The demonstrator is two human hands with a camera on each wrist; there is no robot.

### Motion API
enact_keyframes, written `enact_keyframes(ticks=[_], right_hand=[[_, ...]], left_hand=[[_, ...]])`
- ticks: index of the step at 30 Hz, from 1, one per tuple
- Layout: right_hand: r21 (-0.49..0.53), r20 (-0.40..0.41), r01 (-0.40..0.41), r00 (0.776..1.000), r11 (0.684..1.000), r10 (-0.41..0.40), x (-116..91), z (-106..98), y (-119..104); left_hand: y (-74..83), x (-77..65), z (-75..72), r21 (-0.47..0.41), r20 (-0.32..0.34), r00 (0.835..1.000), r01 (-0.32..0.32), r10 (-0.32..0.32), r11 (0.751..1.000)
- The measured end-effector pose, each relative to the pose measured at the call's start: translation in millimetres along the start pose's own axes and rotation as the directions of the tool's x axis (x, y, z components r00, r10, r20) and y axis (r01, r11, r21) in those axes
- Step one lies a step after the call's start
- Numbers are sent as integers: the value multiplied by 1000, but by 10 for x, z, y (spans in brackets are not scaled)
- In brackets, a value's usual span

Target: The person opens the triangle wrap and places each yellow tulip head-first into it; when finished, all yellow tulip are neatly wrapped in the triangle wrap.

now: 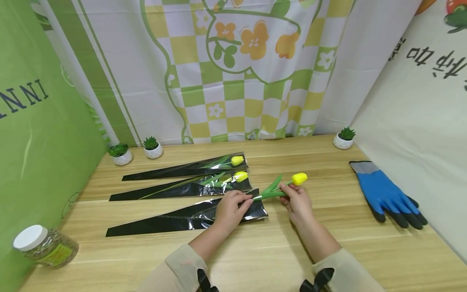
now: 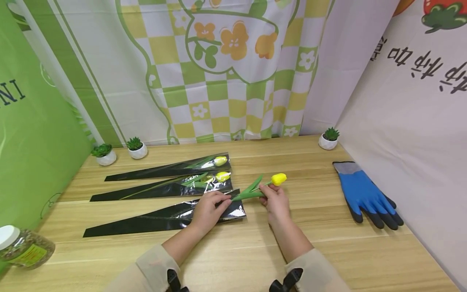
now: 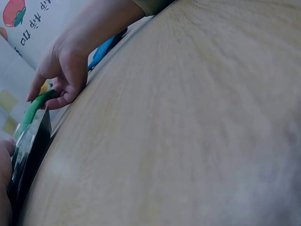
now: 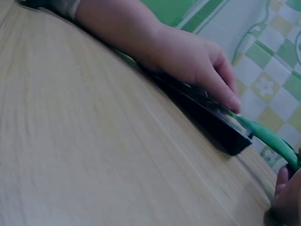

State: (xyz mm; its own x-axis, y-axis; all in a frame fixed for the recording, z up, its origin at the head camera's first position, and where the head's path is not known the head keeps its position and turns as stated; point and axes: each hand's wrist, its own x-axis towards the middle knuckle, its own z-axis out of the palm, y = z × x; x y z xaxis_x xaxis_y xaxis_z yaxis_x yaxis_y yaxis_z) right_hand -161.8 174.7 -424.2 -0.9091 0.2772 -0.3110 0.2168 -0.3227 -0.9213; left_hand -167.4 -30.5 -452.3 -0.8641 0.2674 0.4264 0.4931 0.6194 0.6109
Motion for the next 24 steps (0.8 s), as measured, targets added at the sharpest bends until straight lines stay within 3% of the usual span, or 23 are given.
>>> enact_keyframes(ticks=[3,7,15,19,24], right_hand=[[-1,82,-34,996,999,34,20,-100,-66],[-38,165,-3,986,999,9,74,-246,-133],[-168,347,88,937,982,-25,211,-589,-234],[-210,391,122,920,970,-31,286,-709,-278],[-282,407,153,913,947,-27,358,-784,-313]], left_hand=[[-2,0,0,-4,6,1000,2,-1,1000],[-7,-1,3,-5,3,1000,-8,8,1000],[-42,-7,27,-4,5,1000,-15,15,1000],[-47,-9,31,1,5,1000,-17,17,1000],[-29,-5,17,-2,8,1000,-23,23,1000]])
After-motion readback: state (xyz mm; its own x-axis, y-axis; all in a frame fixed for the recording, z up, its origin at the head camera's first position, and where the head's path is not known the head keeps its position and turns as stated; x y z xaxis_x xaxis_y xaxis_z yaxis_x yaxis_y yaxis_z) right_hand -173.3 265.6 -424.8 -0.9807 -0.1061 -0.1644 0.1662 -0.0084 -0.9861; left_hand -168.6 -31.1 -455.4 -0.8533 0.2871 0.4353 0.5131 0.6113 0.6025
